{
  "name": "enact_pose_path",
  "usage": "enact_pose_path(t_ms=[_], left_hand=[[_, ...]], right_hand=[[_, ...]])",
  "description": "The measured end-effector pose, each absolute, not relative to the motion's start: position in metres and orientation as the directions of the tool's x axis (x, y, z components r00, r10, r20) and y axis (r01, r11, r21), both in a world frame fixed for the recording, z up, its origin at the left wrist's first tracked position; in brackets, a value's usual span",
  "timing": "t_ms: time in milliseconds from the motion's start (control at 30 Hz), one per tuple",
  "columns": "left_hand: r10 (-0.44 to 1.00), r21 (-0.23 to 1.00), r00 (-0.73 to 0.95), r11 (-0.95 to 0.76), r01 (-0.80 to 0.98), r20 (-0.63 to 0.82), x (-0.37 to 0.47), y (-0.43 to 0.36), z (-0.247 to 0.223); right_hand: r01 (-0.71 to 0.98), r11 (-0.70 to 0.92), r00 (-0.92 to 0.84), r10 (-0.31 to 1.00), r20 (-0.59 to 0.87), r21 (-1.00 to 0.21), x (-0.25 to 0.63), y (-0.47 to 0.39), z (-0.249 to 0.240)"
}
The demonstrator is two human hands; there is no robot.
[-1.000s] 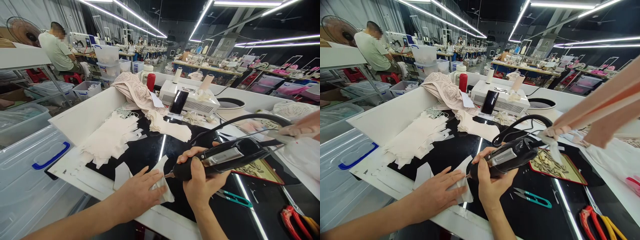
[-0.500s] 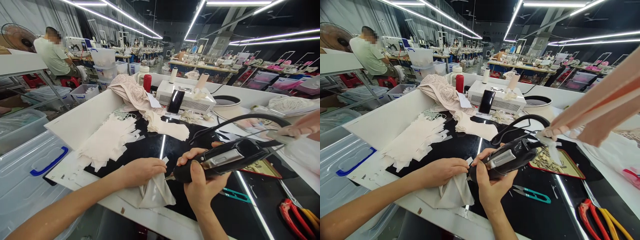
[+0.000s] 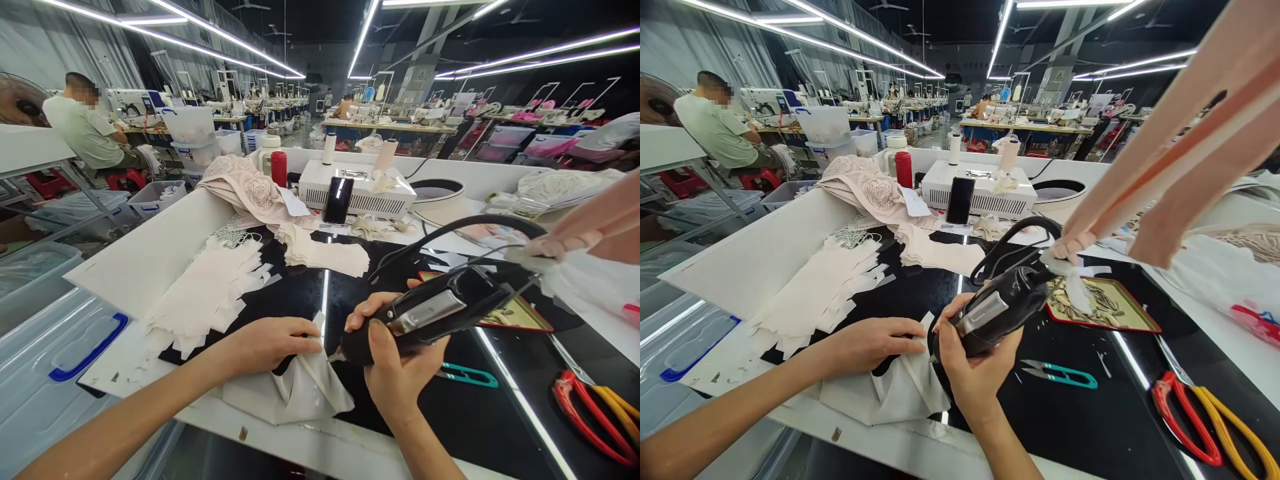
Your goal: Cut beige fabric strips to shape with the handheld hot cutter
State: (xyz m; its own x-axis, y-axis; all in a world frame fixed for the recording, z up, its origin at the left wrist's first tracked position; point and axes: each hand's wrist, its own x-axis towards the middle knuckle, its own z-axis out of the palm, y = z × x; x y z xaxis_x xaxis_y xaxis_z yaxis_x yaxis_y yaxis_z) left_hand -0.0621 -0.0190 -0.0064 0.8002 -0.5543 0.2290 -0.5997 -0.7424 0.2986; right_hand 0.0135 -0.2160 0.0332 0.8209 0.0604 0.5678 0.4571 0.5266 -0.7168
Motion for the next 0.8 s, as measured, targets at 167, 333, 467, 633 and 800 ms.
enact_pose_path(t_ms=[167,333,467,633,800], left_hand=[[-0.572,0.275,0.801,-0.753,-0.598,0.177,-0.0645,-0.0168,-0.0009],[-0.586,0.246,0.785,-0.746,-0.619,0.199,-0.0643,-0.0146,-0.0053],[-0.605,0.222,0.766,-0.734,-0.642,0.218,-0.0637,-0.0135,-0.0091],[-0.600,0.231,0.775,-0.740,-0.631,0.196,-0.0636,-0.0130,-0.0078],[-0.597,0.223,0.782,-0.750,-0.623,0.180,-0.0640,-0.0133,-0.0044]], right_hand=[[0.457,0.534,0.821,0.055,0.569,-0.711,0.0122,-0.2154,0.0325],[0.462,0.512,0.827,0.048,0.561,-0.724,0.0120,-0.2153,0.0318],[0.468,0.504,0.825,0.044,0.563,-0.726,0.0124,-0.2153,0.0321],[0.473,0.505,0.821,0.044,0.569,-0.722,0.0120,-0.2152,0.0335],[0.472,0.486,0.830,0.037,0.557,-0.736,0.0112,-0.2154,0.0341]])
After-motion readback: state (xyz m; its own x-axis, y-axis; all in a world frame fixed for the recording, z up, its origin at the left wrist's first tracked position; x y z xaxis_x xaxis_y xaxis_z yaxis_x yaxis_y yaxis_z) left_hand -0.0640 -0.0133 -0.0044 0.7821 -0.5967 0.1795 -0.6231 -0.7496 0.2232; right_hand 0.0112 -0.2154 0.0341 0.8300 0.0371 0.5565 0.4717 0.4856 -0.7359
